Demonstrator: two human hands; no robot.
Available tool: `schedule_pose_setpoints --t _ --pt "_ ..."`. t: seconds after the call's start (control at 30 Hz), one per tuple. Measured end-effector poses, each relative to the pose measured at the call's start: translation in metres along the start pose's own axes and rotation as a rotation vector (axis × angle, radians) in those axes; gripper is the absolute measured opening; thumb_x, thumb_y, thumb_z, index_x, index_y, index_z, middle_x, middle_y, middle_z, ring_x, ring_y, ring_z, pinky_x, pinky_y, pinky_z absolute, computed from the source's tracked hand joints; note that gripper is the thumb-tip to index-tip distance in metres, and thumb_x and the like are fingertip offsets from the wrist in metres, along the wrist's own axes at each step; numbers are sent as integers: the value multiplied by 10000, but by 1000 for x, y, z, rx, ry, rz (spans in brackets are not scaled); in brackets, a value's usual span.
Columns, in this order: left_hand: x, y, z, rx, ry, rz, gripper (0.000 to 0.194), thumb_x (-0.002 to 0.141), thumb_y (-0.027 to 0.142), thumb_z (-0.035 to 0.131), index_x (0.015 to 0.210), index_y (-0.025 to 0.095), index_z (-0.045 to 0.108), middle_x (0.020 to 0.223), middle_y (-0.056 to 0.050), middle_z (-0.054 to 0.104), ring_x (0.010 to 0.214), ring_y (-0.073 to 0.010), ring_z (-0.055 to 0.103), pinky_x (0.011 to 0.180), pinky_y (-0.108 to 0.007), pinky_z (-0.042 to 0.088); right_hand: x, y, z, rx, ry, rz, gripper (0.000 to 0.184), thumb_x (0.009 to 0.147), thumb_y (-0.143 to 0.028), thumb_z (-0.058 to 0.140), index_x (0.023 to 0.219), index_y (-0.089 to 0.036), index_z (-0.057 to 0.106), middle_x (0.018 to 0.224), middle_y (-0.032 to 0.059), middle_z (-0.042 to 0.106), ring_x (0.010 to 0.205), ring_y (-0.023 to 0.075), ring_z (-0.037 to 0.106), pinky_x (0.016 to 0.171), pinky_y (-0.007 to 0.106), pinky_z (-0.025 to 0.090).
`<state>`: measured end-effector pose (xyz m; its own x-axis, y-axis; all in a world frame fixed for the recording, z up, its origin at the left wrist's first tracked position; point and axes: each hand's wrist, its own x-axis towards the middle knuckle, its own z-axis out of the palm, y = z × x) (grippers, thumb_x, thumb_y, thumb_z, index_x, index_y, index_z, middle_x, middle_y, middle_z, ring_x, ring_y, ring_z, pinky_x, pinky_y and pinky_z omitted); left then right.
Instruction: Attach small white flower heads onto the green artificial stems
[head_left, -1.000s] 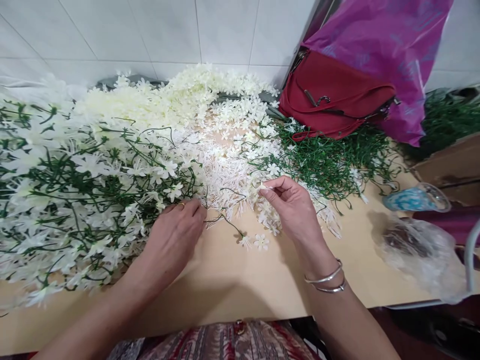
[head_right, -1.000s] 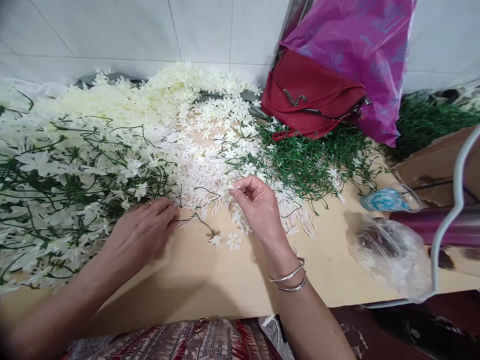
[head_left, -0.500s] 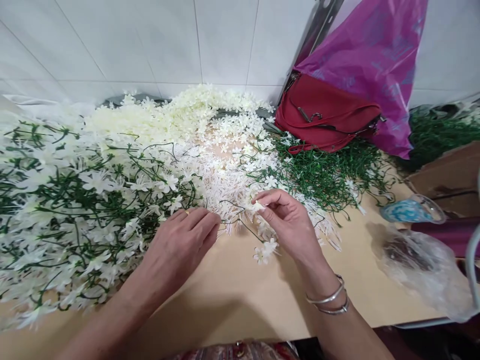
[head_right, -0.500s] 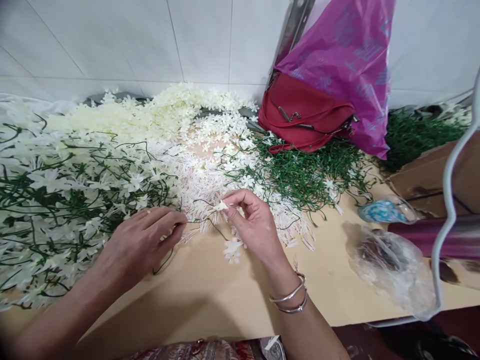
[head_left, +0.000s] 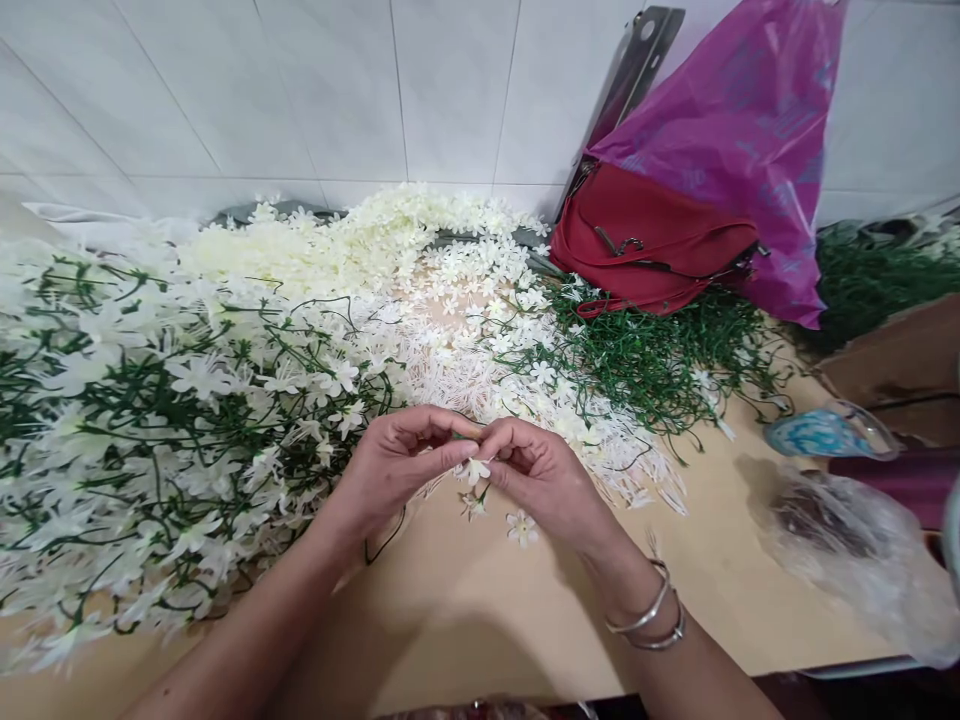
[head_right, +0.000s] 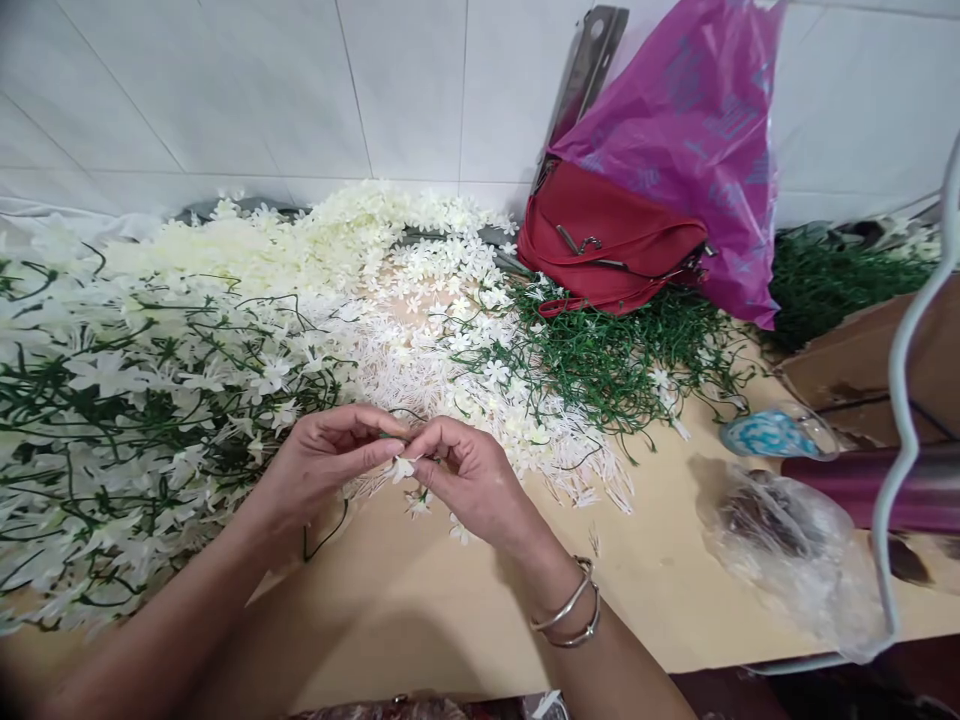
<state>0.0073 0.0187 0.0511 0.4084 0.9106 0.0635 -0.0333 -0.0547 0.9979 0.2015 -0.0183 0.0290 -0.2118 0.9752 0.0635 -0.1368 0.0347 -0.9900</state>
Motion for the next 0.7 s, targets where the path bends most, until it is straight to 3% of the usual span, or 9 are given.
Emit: schedule_pose_setpoints --t 0.1,0.2,0.3,0.4,0.43,0.53,0.6,0.7 --pt "2 -2 -3 -94 -72 -5 113 857 292 831 942 218 837 904 -44 766 841 -153 692 791 -264 555 1 3 4 146 -69 57 268 854 -419 822 801 -221 648 686 -50 553 597 103 459 595 254 397" --pt "1 -5 -4 -121 -96 35 123 872 330 824 923 218 821 968 -53 744 863 -154 676 790 -274 563 2 2 8 169 -89 98 293 821 -432 858 779 -230 650 713 -41 589 624 111 507 629 261 434" --pt "0 -9 -2 -168 -41 35 174 894 373 799 947 208 791 975 -66 763 859 -167 691 775 -298 587 2 -4 2 122 -81 82 229 827 -420 858 804 -247 711 855 6 684 808 158 637 794 319 512" --pt "-2 -14 1 -143 68 32 153 894 343 798 954 203 785 914 -54 789 828 -160 712 779 -295 604 2 -11 -13 105 -76 18 218 814 -439 867 841 -256 751 1093 55 734 1003 209 682 966 407 514" --pt "-3 -17 2 -110 73 30 131 894 320 797 943 199 790 894 -48 794 810 -154 715 770 -286 605 2 -13 -18 87 -39 32 216 806 -426 875 837 -255 747 1122 56 738 995 208 683 953 403 518" --pt "-7 -24 5 10 33 35 85 898 265 784 922 187 805 820 -35 797 744 -145 722 717 -262 601 1 -15 -30 22 46 105 242 789 -428 887 836 -244 738 903 28 739 808 178 646 767 331 505" --pt "-9 -30 6 112 34 82 81 896 248 784 948 193 812 812 -32 798 720 -141 718 684 -252 588 0 -15 -33 -16 43 161 250 803 -439 874 864 -232 747 783 5 699 712 155 588 685 300 457" --pt "-11 -36 7 290 47 203 83 908 232 776 979 217 816 848 -32 800 735 -138 706 676 -250 555 0 -15 -33 -59 9 188 265 823 -452 848 891 -214 753 767 -5 679 692 139 552 666 288 428"
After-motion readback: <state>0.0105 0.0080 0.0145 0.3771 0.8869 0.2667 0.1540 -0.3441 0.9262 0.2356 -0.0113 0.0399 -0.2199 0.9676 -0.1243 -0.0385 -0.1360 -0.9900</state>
